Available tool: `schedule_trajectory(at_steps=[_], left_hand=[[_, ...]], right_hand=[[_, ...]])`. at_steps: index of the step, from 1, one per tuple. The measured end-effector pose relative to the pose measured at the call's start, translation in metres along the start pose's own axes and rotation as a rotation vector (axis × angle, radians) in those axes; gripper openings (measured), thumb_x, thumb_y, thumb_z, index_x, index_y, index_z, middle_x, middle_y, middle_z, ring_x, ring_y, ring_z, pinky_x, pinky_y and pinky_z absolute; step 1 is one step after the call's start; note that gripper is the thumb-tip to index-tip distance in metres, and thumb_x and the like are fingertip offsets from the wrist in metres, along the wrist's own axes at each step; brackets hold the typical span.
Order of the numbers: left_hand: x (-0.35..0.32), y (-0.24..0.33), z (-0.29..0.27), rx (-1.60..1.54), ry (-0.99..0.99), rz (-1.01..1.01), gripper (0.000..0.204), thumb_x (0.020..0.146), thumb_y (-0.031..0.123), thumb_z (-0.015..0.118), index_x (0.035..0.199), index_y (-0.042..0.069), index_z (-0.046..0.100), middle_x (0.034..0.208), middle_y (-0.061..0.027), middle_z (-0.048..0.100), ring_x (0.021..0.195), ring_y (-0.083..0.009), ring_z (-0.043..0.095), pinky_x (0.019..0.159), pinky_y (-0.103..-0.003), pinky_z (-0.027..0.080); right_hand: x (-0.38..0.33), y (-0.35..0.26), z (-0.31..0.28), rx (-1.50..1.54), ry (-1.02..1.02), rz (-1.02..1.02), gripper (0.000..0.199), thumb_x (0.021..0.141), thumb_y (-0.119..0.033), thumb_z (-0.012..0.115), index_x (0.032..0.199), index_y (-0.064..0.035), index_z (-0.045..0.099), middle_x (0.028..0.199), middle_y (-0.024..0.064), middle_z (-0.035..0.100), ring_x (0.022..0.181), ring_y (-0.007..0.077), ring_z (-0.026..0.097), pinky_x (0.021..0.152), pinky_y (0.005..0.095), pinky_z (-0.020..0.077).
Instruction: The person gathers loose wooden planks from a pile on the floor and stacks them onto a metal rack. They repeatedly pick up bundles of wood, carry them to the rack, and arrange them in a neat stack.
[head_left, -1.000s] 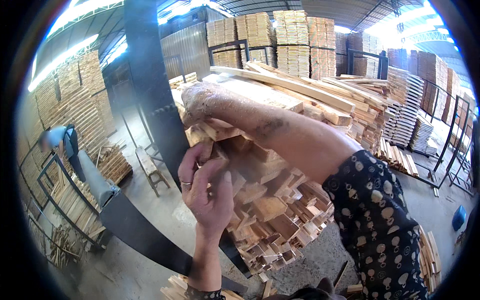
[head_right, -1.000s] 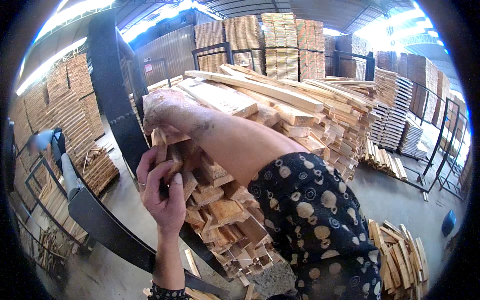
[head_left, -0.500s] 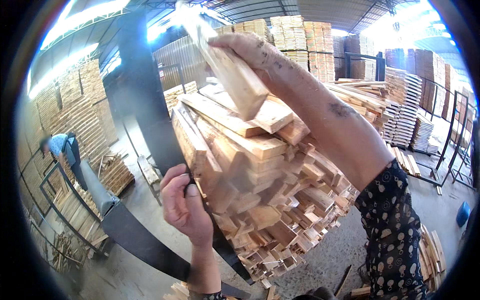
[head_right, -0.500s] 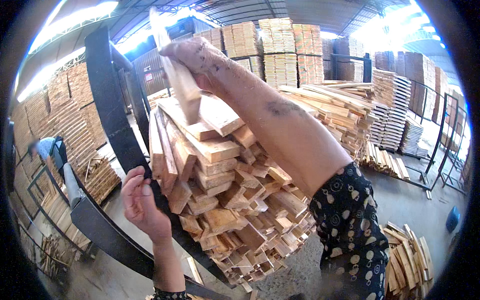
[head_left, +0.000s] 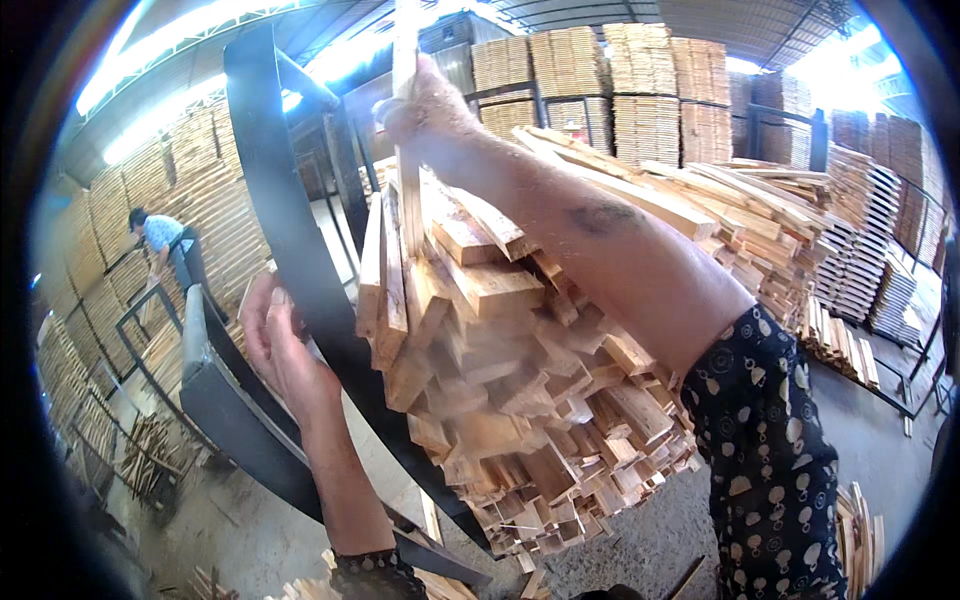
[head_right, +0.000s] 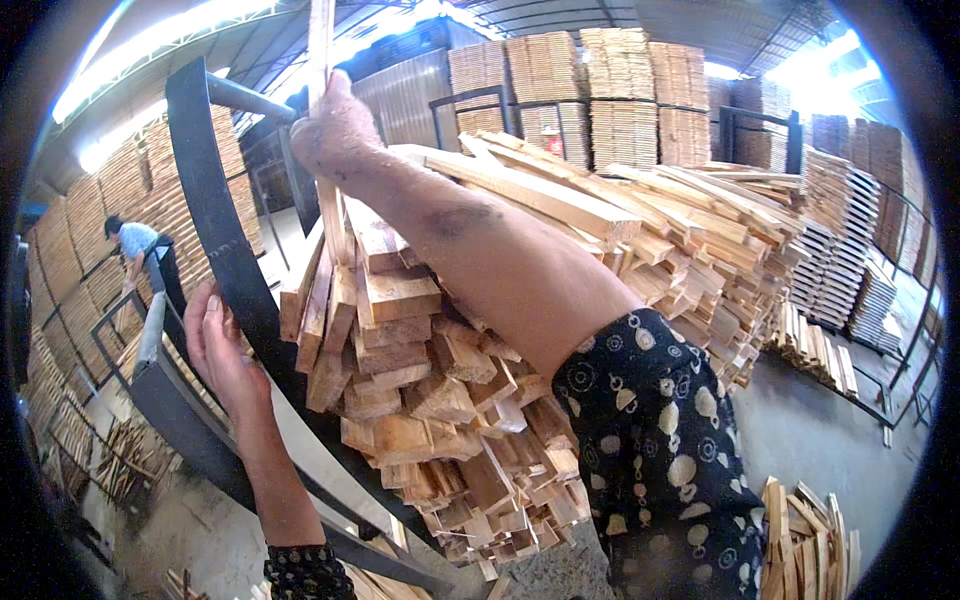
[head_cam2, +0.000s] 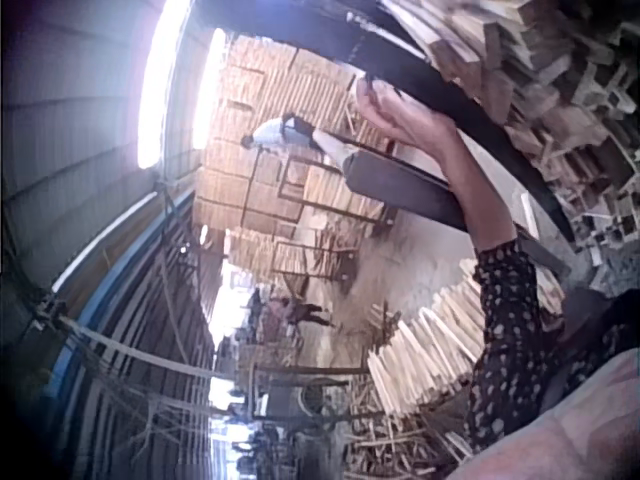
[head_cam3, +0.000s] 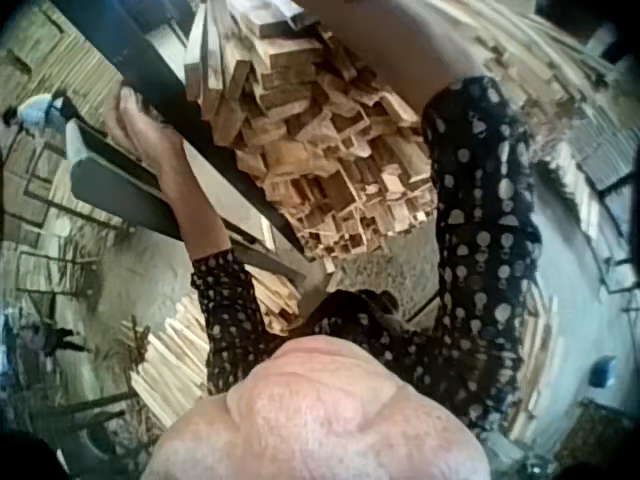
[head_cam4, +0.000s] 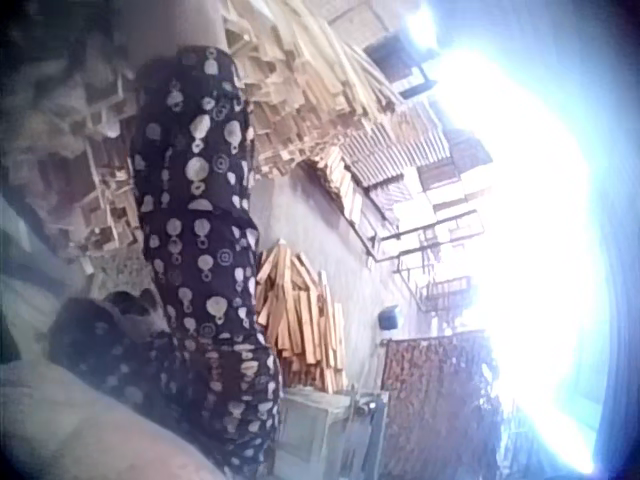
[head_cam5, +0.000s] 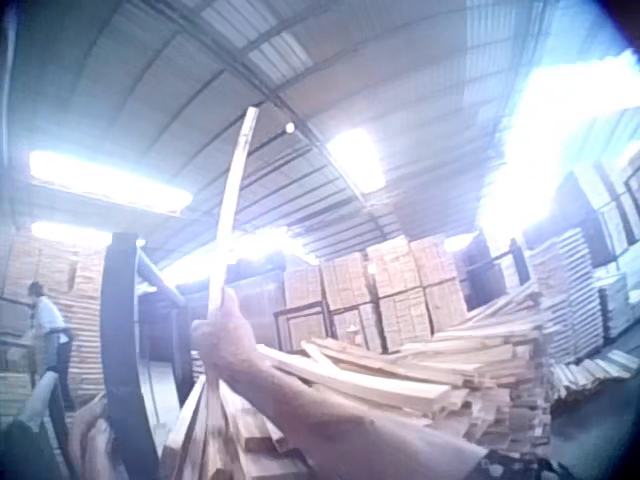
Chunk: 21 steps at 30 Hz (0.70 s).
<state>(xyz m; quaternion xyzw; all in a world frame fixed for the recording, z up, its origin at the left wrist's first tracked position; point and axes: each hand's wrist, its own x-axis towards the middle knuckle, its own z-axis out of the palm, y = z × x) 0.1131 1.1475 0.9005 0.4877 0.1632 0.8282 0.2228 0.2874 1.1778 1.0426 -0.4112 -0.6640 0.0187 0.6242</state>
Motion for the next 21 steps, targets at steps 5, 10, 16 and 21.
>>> schedule_trajectory(at_steps=[5, 10, 16, 21], left_hand=[[-0.037, 0.061, 0.011, 0.24, -0.297, 0.678, 0.028, 0.083, 0.009, 0.044, 0.107, -0.004, 0.048, 0.111, -0.0163, 0.051, 0.105, -0.0228, 0.048, 0.089, -0.035, 0.038], [0.026, 0.129, -0.053, 0.427, -0.191, 0.897, 0.026, 0.083, 0.008, 0.04, 0.106, -0.003, 0.048, 0.109, -0.0167, 0.052, 0.104, -0.0226, 0.05, 0.091, -0.036, 0.039], [0.076, 0.029, -0.141, 0.353, 0.104, 0.273, 0.023, 0.085, 0.016, 0.046, 0.103, 0.002, 0.051, 0.095, -0.0073, 0.058, 0.095, -0.0155, 0.054, 0.084, -0.029, 0.043], [0.062, -0.031, -0.168, -0.082, -0.154, -0.416, 0.018, 0.087, 0.021, 0.048, 0.095, 0.006, 0.054, 0.08, -0.0029, 0.056, 0.074, -0.01, 0.053, 0.066, -0.022, 0.043]], right_hand=[[0.038, 0.028, -0.012, -1.412, -0.334, -0.723, 0.024, 0.074, -0.016, 0.058, 0.096, -0.0079, 0.06, 0.077, 0.0104, 0.062, 0.075, 0.0217, 0.062, 0.062, 0.0295, 0.051], [0.015, 0.018, 0.01, -0.525, -0.474, -0.107, 0.023, 0.075, -0.016, 0.057, 0.096, -0.0071, 0.06, 0.078, 0.0103, 0.062, 0.07, 0.0197, 0.06, 0.058, 0.0289, 0.05], [0.02, 0.018, -0.02, -0.568, -0.601, 0.032, 0.022, 0.077, -0.016, 0.055, 0.096, -0.0061, 0.06, 0.078, 0.0102, 0.061, 0.063, 0.0174, 0.058, 0.054, 0.0283, 0.0489], [0.009, -0.005, -0.011, -0.303, -0.644, 0.174, 0.022, 0.078, -0.016, 0.054, 0.096, -0.0053, 0.06, 0.079, 0.0101, 0.061, 0.058, 0.0154, 0.057, 0.05, 0.0277, 0.048]])
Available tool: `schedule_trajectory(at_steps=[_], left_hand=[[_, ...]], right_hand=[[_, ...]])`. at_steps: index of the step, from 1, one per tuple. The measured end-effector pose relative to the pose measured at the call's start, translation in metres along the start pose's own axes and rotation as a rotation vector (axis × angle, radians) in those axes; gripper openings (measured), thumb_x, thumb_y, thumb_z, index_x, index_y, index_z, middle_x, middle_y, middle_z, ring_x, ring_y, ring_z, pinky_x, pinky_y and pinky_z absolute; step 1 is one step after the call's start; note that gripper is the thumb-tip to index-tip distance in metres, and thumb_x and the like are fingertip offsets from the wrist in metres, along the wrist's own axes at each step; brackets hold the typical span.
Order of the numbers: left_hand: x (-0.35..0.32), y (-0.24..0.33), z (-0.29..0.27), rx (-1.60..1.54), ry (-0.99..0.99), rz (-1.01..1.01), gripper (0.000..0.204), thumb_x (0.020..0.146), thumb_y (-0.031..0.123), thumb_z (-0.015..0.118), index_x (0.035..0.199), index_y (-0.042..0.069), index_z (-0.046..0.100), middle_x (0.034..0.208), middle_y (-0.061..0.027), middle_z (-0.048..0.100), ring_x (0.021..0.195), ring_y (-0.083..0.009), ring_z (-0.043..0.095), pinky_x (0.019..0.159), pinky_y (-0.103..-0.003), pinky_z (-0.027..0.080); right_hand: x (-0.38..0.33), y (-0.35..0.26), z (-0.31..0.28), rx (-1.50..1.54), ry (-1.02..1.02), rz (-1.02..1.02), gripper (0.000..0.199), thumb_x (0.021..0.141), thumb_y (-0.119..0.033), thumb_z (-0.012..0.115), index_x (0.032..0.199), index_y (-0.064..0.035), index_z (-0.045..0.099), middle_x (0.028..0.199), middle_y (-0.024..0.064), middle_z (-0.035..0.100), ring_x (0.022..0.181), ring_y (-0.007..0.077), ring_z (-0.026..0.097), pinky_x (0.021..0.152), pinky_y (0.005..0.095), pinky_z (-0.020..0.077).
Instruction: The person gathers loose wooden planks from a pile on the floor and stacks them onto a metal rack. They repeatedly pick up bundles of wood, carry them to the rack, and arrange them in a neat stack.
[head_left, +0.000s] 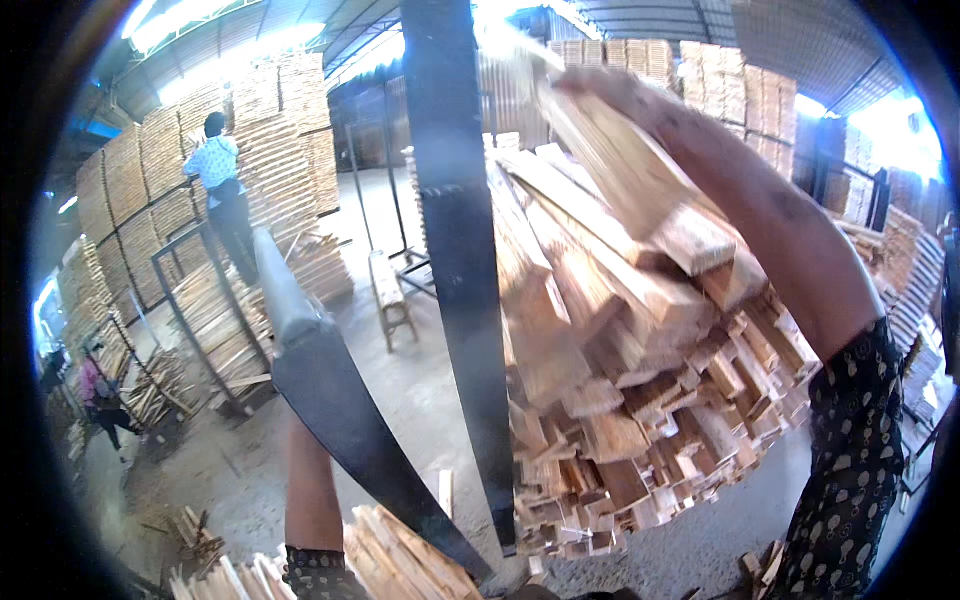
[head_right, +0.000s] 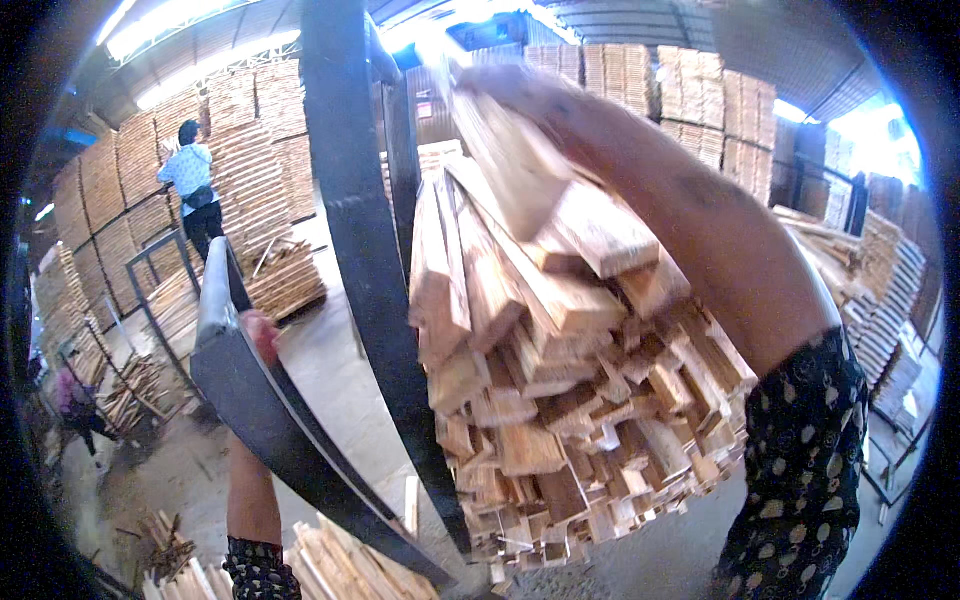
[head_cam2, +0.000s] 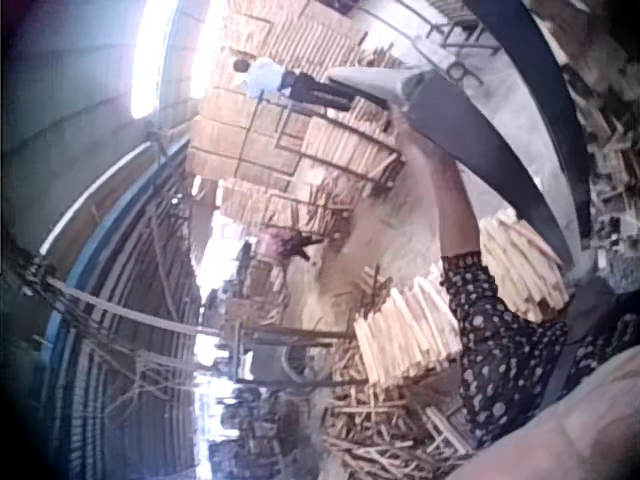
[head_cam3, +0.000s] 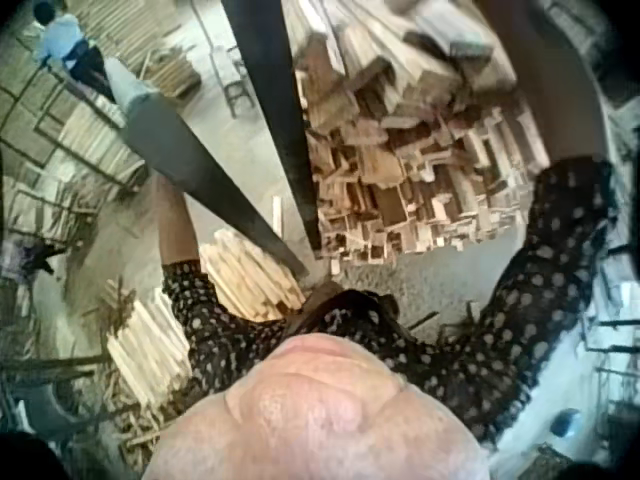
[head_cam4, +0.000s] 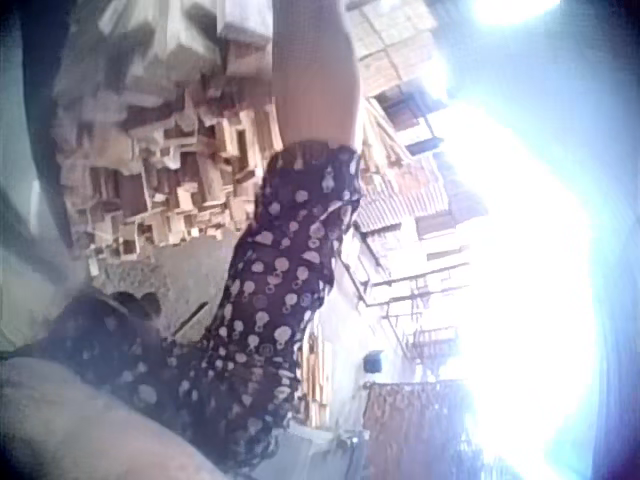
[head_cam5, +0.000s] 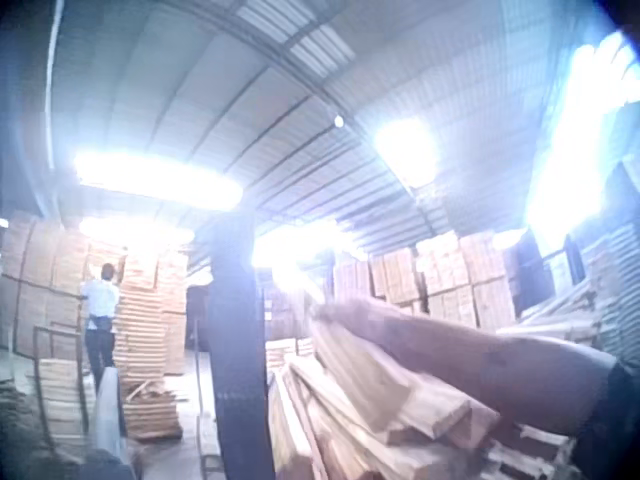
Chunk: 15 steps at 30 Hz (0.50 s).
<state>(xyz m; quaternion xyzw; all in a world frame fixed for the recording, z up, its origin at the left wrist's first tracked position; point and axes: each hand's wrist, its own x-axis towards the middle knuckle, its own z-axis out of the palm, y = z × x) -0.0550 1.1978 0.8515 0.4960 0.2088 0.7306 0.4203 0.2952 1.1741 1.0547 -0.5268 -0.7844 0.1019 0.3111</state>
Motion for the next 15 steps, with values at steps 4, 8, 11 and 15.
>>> schedule_trajectory(at_steps=[4, 8, 11, 15], left_hand=[[0.022, -0.048, 0.054, 0.214, -0.087, -0.17, 0.023, 0.087, 0.028, 0.05, 0.097, 0.008, 0.057, 0.084, -0.0015, 0.058, 0.077, -0.0085, 0.055, 0.068, -0.023, 0.043], [0.055, -0.046, 0.13, 0.027, -0.33, -0.124, 0.03, 0.083, 0.031, 0.055, 0.096, 0.004, 0.057, 0.082, -0.0036, 0.059, 0.075, -0.0088, 0.054, 0.067, -0.022, 0.042], [0.084, -0.021, 0.161, -0.162, -0.516, -0.134, 0.032, 0.083, 0.03, 0.056, 0.1, 0.003, 0.055, 0.086, -0.0057, 0.06, 0.076, -0.0115, 0.057, 0.068, -0.025, 0.045], [0.108, -0.061, 0.201, -0.381, -0.686, -0.348, 0.032, 0.082, 0.03, 0.056, 0.102, 0.004, 0.053, 0.087, -0.0062, 0.06, 0.079, -0.0132, 0.058, 0.069, -0.028, 0.047]], right_hand=[[-0.017, 0.0, 0.021, 0.299, -0.022, 0.194, 0.022, 0.079, -0.017, 0.053, 0.096, -0.0047, 0.06, 0.079, 0.01, 0.06, 0.054, 0.0139, 0.055, 0.048, 0.0273, 0.0472], [0.003, 0.014, 0.035, 0.323, 0.007, 0.224, 0.025, 0.08, -0.018, 0.053, 0.1, -0.0044, 0.058, 0.082, 0.0109, 0.059, 0.059, 0.0156, 0.056, 0.056, 0.0285, 0.0467], [0.014, -0.024, 0.043, 0.042, 0.093, 0.054, 0.037, 0.084, -0.032, 0.046, 0.103, -0.0021, 0.054, 0.078, 0.0083, 0.055, 0.068, 0.0163, 0.057, 0.058, 0.0273, 0.0475], [0.017, -0.011, 0.048, -0.186, 0.147, 0.154, 0.035, 0.085, -0.028, 0.044, 0.105, -0.0005, 0.053, 0.085, 0.0119, 0.056, 0.068, 0.018, 0.058, 0.06, 0.0293, 0.0487]])
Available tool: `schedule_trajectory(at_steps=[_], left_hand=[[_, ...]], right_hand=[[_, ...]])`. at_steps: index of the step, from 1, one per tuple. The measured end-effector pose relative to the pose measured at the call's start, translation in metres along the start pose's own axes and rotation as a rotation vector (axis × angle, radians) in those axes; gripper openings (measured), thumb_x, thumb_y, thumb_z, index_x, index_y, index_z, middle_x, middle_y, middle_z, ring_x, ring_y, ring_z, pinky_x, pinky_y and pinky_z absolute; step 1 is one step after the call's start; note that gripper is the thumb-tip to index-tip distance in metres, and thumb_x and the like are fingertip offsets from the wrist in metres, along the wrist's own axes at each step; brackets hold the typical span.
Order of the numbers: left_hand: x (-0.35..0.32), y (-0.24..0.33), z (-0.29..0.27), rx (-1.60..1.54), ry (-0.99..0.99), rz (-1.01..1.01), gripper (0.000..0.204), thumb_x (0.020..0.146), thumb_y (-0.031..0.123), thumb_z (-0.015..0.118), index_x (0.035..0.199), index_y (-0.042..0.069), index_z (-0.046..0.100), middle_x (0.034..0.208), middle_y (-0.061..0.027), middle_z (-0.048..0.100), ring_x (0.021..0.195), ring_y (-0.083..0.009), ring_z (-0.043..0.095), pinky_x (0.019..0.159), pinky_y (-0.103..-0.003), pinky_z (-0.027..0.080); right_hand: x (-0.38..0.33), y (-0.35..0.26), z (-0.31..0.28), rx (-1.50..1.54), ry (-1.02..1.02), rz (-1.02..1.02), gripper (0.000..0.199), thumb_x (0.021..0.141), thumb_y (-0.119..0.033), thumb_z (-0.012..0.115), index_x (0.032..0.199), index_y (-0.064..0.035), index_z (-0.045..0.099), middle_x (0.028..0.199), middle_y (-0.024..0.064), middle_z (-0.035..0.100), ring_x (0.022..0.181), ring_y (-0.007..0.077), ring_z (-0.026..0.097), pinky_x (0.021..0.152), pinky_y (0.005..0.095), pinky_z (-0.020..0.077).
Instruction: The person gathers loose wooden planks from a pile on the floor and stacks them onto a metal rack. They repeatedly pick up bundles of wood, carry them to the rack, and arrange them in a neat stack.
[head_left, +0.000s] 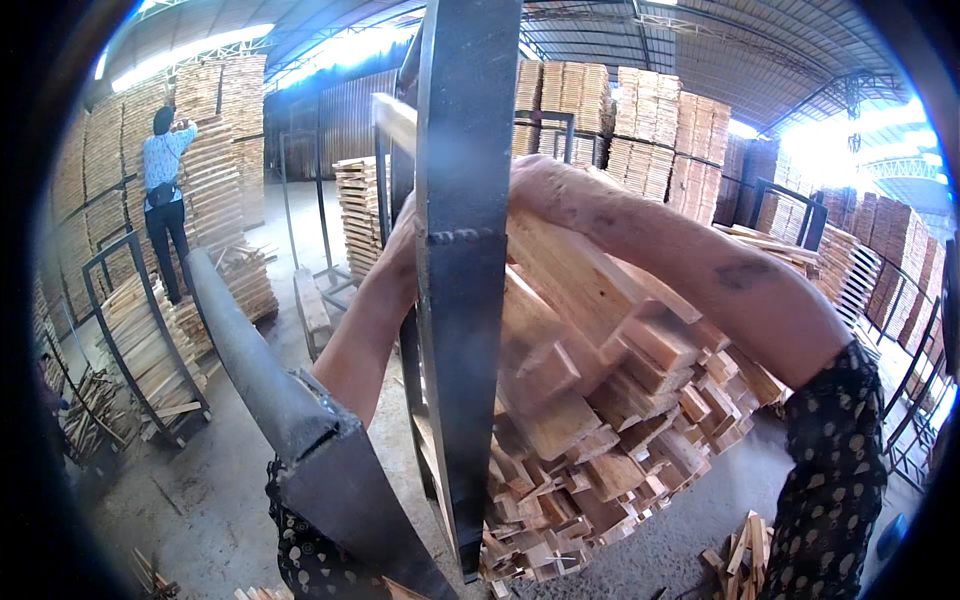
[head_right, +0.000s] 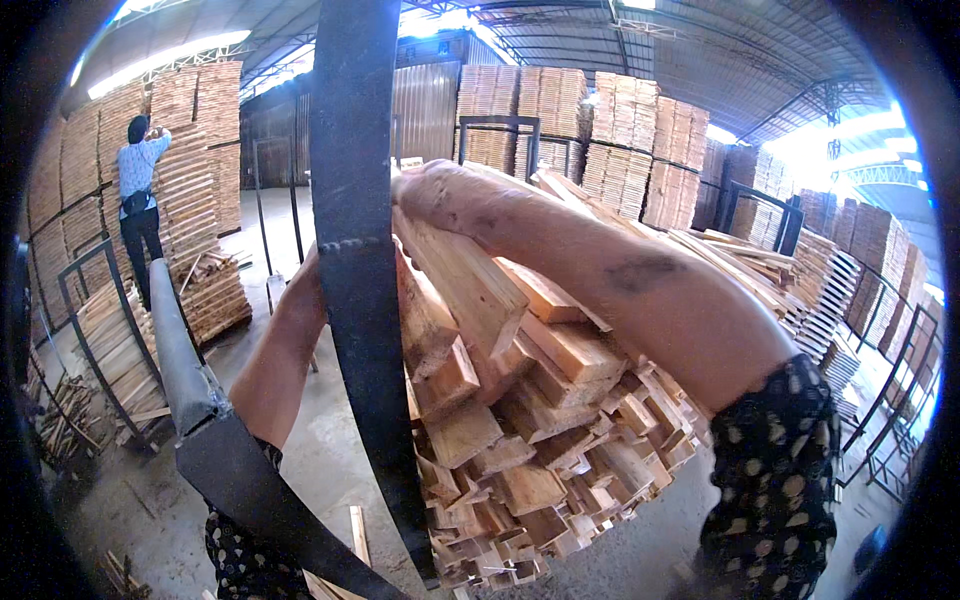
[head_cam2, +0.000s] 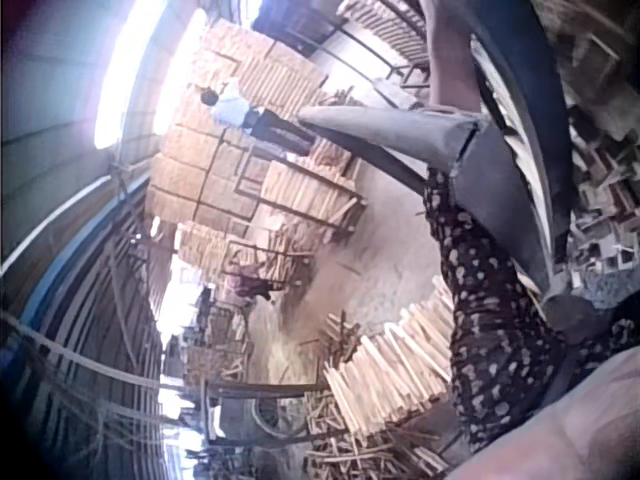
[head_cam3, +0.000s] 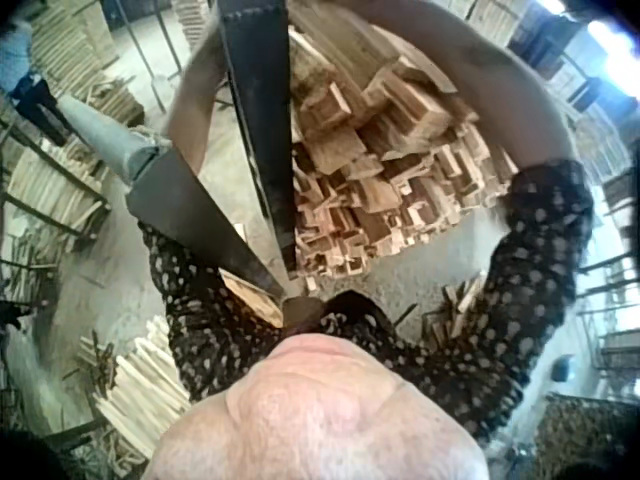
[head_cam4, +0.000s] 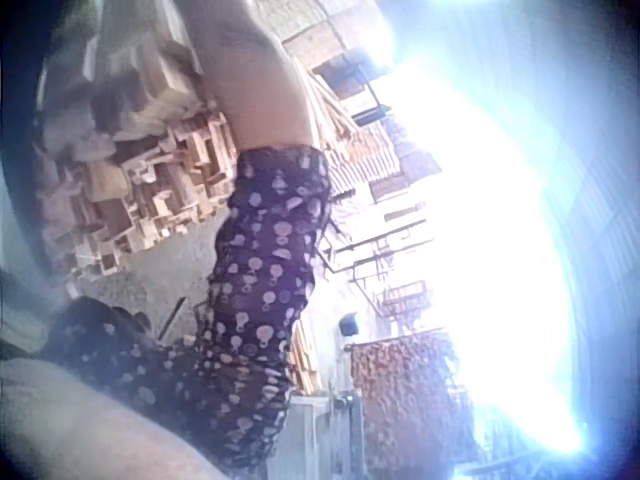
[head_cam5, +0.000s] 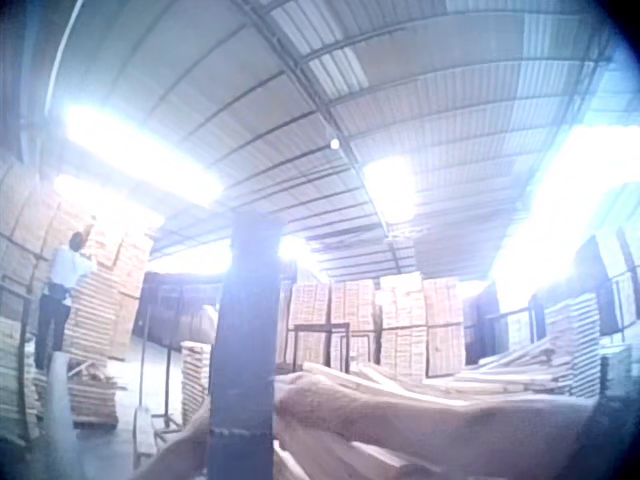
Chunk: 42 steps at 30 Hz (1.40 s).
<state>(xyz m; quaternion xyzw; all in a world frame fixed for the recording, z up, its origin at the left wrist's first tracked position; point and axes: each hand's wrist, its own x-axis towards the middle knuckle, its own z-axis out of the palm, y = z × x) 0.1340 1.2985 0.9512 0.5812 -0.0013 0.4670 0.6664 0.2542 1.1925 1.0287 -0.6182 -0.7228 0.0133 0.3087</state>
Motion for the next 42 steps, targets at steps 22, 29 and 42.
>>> schedule_trajectory(at_steps=[22, 29, 42], left_hand=[[0.085, 0.065, 0.008, 0.41, 0.101, 0.118, 0.031, 0.081, 0.026, 0.058, 0.104, 0.007, 0.053, 0.094, -0.0066, 0.062, 0.085, -0.0157, 0.06, 0.074, -0.036, 0.048], [0.082, 0.081, 0.003, 0.556, 0.016, 0.191, 0.034, 0.086, 0.025, 0.051, 0.114, 0.008, 0.044, 0.109, -0.0067, 0.055, 0.096, -0.0164, 0.056, 0.081, -0.037, 0.046], [0.102, 0.065, 0.01, 0.525, -0.045, 0.41, 0.041, 0.087, 0.022, 0.05, 0.12, 0.003, 0.036, 0.11, -0.0105, 0.052, 0.097, -0.0195, 0.054, 0.074, -0.034, 0.051]], right_hand=[[0.018, 0.046, -0.006, -0.65, -0.179, 0.023, 0.035, 0.074, -0.032, 0.056, 0.101, -0.0094, 0.061, 0.099, 0.0165, 0.059, 0.095, 0.0289, 0.055, 0.083, 0.0392, 0.0425], [0.042, 0.058, -0.013, -0.613, 0.012, -0.205, 0.023, 0.072, -0.014, 0.055, 0.094, -0.0089, 0.063, 0.085, 0.0127, 0.063, 0.083, 0.026, 0.06, 0.075, 0.0399, 0.0473], [-0.057, -0.005, -0.03, -0.676, -0.228, -0.336, 0.024, 0.073, -0.019, 0.051, 0.083, 0.0002, 0.061, 0.074, 0.0147, 0.057, 0.07, 0.0243, 0.055, 0.07, 0.0357, 0.0461]])
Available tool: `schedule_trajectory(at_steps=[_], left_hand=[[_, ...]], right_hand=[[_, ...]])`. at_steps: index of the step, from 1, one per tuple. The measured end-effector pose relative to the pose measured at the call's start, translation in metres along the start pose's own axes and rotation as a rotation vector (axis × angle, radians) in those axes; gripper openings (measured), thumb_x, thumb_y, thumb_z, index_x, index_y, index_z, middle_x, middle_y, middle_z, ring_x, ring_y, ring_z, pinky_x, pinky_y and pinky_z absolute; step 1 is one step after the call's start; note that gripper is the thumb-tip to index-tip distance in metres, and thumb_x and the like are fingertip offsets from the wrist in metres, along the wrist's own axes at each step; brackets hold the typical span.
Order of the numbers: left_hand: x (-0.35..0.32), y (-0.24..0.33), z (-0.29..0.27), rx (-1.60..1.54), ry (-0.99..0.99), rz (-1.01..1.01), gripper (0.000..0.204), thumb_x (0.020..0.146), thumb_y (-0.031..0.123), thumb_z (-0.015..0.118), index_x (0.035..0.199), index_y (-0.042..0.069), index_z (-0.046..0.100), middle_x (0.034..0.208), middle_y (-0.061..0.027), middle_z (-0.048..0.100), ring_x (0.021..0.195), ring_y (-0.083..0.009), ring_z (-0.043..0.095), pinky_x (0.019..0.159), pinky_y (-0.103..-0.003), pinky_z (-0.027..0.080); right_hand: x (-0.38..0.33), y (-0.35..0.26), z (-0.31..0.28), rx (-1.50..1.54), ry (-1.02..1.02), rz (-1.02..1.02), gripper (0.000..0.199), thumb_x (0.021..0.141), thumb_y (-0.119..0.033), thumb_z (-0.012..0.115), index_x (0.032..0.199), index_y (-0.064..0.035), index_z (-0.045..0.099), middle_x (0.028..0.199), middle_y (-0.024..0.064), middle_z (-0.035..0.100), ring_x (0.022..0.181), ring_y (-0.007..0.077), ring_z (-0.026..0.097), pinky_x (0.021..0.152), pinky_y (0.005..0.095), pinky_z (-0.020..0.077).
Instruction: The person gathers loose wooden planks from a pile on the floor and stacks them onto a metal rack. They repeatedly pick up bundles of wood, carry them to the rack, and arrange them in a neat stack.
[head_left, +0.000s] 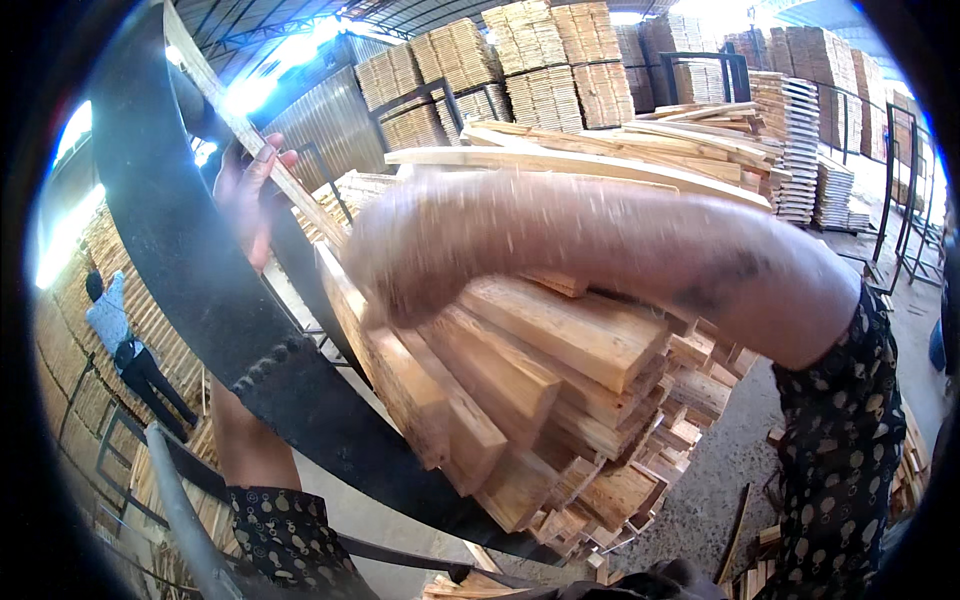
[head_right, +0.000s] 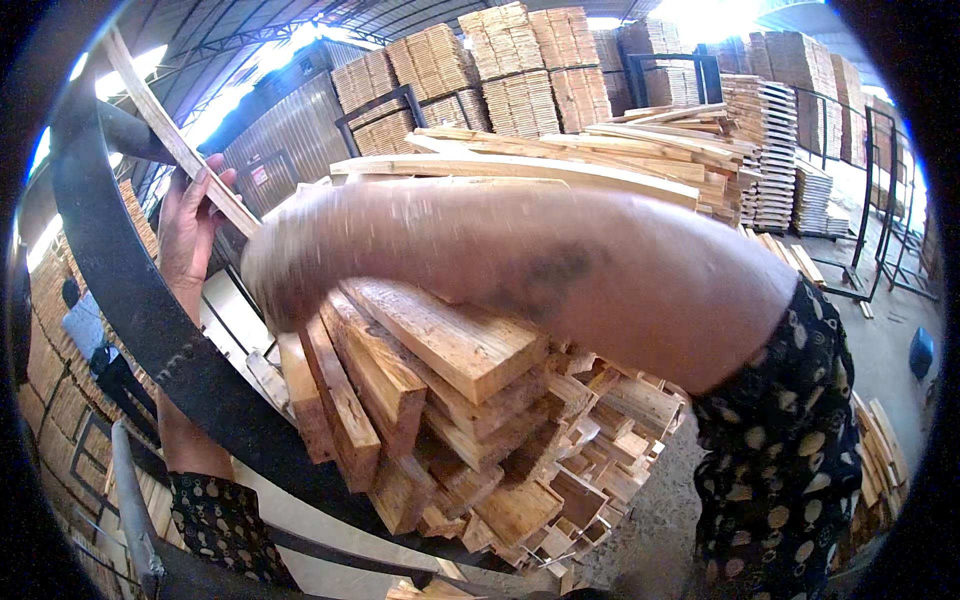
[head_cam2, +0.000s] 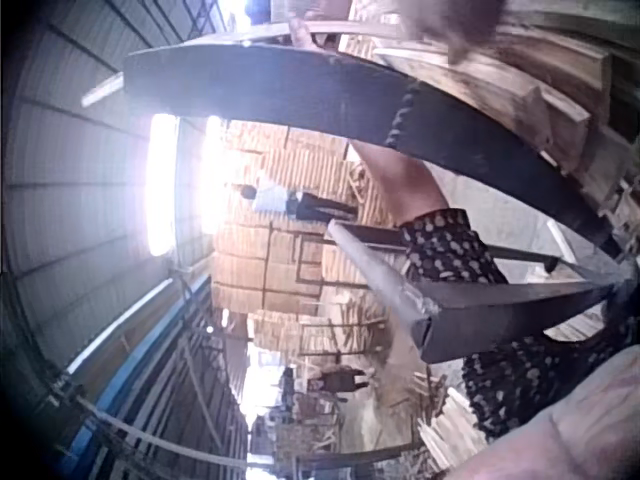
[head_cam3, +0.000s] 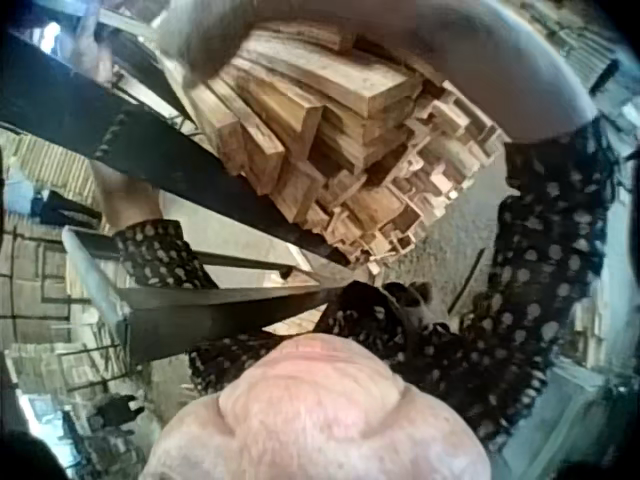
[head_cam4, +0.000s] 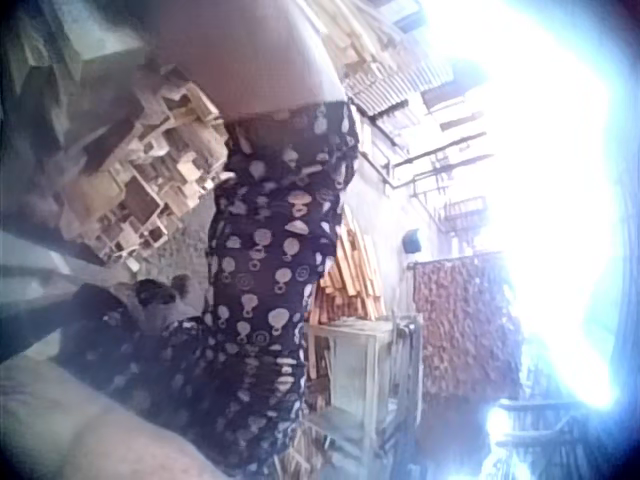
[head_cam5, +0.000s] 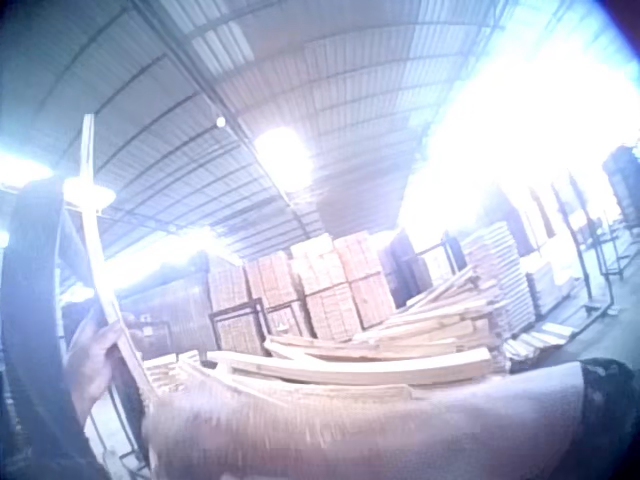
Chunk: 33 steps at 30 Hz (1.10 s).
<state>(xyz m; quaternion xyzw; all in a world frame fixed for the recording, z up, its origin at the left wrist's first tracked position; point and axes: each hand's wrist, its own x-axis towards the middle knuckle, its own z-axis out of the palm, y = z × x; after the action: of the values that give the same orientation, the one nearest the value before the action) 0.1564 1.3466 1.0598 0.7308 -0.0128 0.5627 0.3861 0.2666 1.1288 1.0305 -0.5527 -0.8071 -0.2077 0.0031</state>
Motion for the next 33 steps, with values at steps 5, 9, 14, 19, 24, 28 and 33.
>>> schedule_trajectory(at_steps=[5, 9, 14, 19, 24, 28, 33], left_hand=[[0.0, -0.023, 0.003, -0.008, -0.013, -0.026, 0.04, 0.086, 0.019, 0.053, 0.119, 0.005, 0.038, 0.111, -0.0091, 0.052, 0.098, -0.0189, 0.053, 0.077, -0.035, 0.049], [0.0, -0.025, -0.02, -0.034, -0.001, -0.013, 0.037, 0.083, 0.021, 0.057, 0.115, 0.006, 0.044, 0.101, -0.0055, 0.056, 0.09, -0.0151, 0.056, 0.071, -0.03, 0.049], [0.004, -0.029, -0.026, 0.026, -0.019, -0.085, 0.038, 0.086, 0.02, 0.053, 0.12, 0.009, 0.039, 0.111, -0.0061, 0.052, 0.099, -0.0168, 0.052, 0.078, -0.034, 0.049], [0.002, -0.041, -0.016, -0.028, 0.011, -0.068, 0.042, 0.084, 0.017, 0.055, 0.121, 0.007, 0.037, 0.108, -0.0093, 0.052, 0.099, -0.0192, 0.052, 0.079, -0.041, 0.05], [0.005, -0.027, -0.016, 0.038, 0.018, -0.065, 0.044, 0.083, 0.018, 0.057, 0.119, 0.006, 0.037, 0.106, -0.0086, 0.053, 0.096, -0.0186, 0.053, 0.076, -0.039, 0.051], [0.008, -0.031, -0.013, 0.031, 0.003, -0.082, 0.043, 0.082, 0.019, 0.058, 0.117, 0.005, 0.039, 0.102, -0.0068, 0.053, 0.093, -0.0168, 0.054, 0.074, -0.037, 0.052], [0.01, -0.01, -0.016, 0.122, 0.063, 0.007, 0.037, 0.081, 0.02, 0.059, 0.111, 0.004, 0.044, 0.096, -0.0064, 0.053, 0.09, -0.0155, 0.054, 0.071, -0.036, 0.053]], right_hand=[[-0.049, -0.023, 0.02, 0.09, 0.015, -0.043, 0.032, 0.071, -0.022, 0.057, 0.092, 0.0019, 0.055, 0.085, 0.0146, 0.052, 0.083, 0.0249, 0.05, 0.078, 0.0377, 0.0402], [-0.065, -0.027, 0.026, 0.092, 0.056, -0.075, 0.042, 0.069, -0.024, 0.061, 0.1, 0.0033, 0.051, 0.094, 0.0145, 0.049, 0.094, 0.0254, 0.046, 0.084, 0.0392, 0.0354], [-0.079, -0.043, 0.038, 0.093, 0.062, -0.07, 0.056, 0.067, -0.026, 0.067, 0.109, 0.005, 0.046, 0.106, 0.0144, 0.044, 0.107, 0.026, 0.041, 0.092, 0.0412, 0.0295], [-0.078, -0.051, 0.041, 0.093, 0.032, 0.013, 0.05, 0.071, -0.037, 0.06, 0.101, 0.0026, 0.057, 0.109, 0.0238, 0.047, 0.104, 0.0326, 0.047, 0.089, 0.052, 0.0312], [-0.055, -0.076, 0.035, -0.036, -0.059, 0.126, 0.063, 0.071, -0.05, 0.059, 0.099, 0.007, 0.058, 0.109, 0.0276, 0.046, 0.103, 0.0365, 0.046, 0.083, 0.0545, 0.033], [-0.057, -0.087, 0.064, -0.11, 0.225, 0.218, 0.056, 0.075, -0.042, 0.058, 0.1, 0.0081, 0.057, 0.11, 0.03, 0.045, 0.106, 0.0406, 0.044, 0.089, 0.058, 0.0294], [-0.051, -0.083, 0.042, -0.138, 0.221, 0.258, 0.039, 0.075, -0.026, 0.056, 0.097, 0.0065, 0.055, 0.09, 0.0227, 0.055, 0.089, 0.0299, 0.056, 0.078, 0.0511, 0.0382]])
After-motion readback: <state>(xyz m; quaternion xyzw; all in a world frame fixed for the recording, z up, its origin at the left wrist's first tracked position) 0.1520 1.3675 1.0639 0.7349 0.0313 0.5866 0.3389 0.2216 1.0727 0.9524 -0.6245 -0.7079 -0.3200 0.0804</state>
